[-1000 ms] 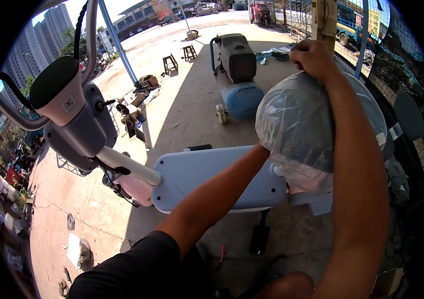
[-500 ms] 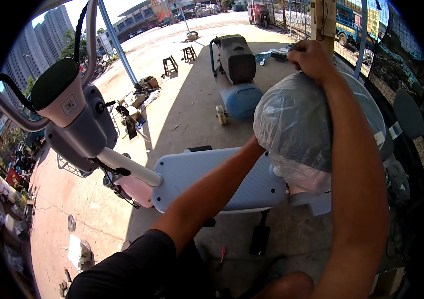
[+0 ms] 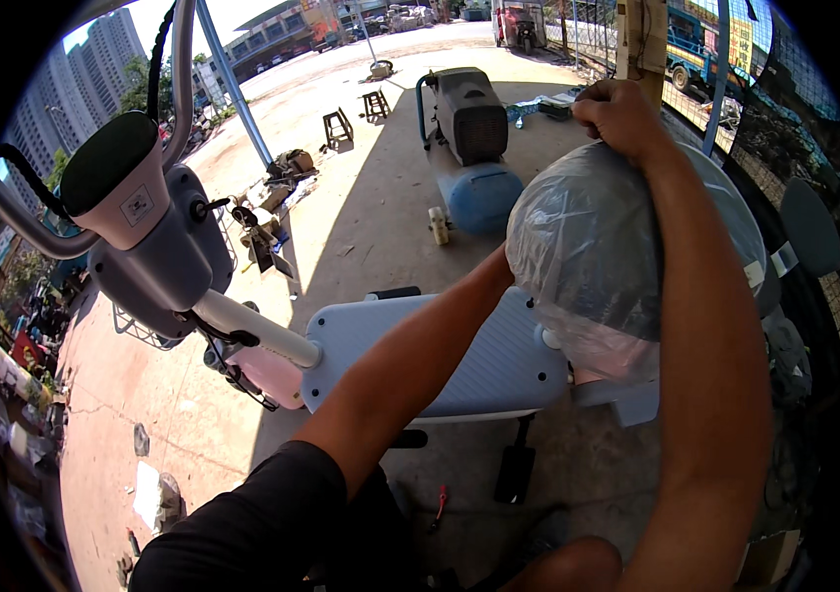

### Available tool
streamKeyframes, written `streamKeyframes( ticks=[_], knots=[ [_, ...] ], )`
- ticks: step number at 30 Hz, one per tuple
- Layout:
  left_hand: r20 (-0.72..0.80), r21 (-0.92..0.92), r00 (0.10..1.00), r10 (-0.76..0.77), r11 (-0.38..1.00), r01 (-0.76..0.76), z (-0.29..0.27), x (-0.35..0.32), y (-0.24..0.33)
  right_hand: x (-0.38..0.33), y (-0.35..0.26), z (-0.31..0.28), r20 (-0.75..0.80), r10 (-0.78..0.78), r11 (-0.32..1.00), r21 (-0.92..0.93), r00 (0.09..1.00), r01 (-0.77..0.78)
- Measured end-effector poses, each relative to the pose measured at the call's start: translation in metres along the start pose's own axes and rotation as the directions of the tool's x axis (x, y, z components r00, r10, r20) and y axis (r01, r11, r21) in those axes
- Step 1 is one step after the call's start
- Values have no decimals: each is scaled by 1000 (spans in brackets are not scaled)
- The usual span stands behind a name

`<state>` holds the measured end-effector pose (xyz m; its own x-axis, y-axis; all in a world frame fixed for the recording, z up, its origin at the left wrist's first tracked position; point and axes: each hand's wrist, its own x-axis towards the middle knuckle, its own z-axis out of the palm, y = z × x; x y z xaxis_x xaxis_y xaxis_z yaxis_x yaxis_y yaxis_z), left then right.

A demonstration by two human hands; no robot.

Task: The person uses a screwdriver to tighten screws on the footboard of a light blue and pink scooter. They repeatedly adjust the footboard and secure it to the scooter's frame.

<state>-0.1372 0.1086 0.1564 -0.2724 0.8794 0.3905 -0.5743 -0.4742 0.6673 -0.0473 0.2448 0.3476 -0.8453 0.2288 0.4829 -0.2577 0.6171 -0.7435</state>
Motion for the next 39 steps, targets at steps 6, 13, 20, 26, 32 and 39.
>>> streamKeyframes(
  ticks=[6,13,20,26,32,39],
  knots=[
    [-64,2,973,222,975,-222,-20,-8,-49,0,0,-4,-9,-27,999,29,1000,27],
    [-59,470,834,549,752,-462,-49,-8,-77,3,-2,3,30,-34,999,-1,999,34],
    [-35,119,995,89,989,-84,-10,4,-21,1,5,-5,15,-17,1000,-8,1000,17],
    [-30,93,999,13,996,-10,-6,-2,-6,1,1,0,11,-6,1000,-5,1000,6],
    [-4,690,895,447,649,-321,-21,-20,-54,3,0,-3,38,-24,1000,-2,999,24],
    [-23,554,922,386,773,-309,-18,-7,-49,4,-1,0,28,-20,1000,-11,999,21]
  ],
)
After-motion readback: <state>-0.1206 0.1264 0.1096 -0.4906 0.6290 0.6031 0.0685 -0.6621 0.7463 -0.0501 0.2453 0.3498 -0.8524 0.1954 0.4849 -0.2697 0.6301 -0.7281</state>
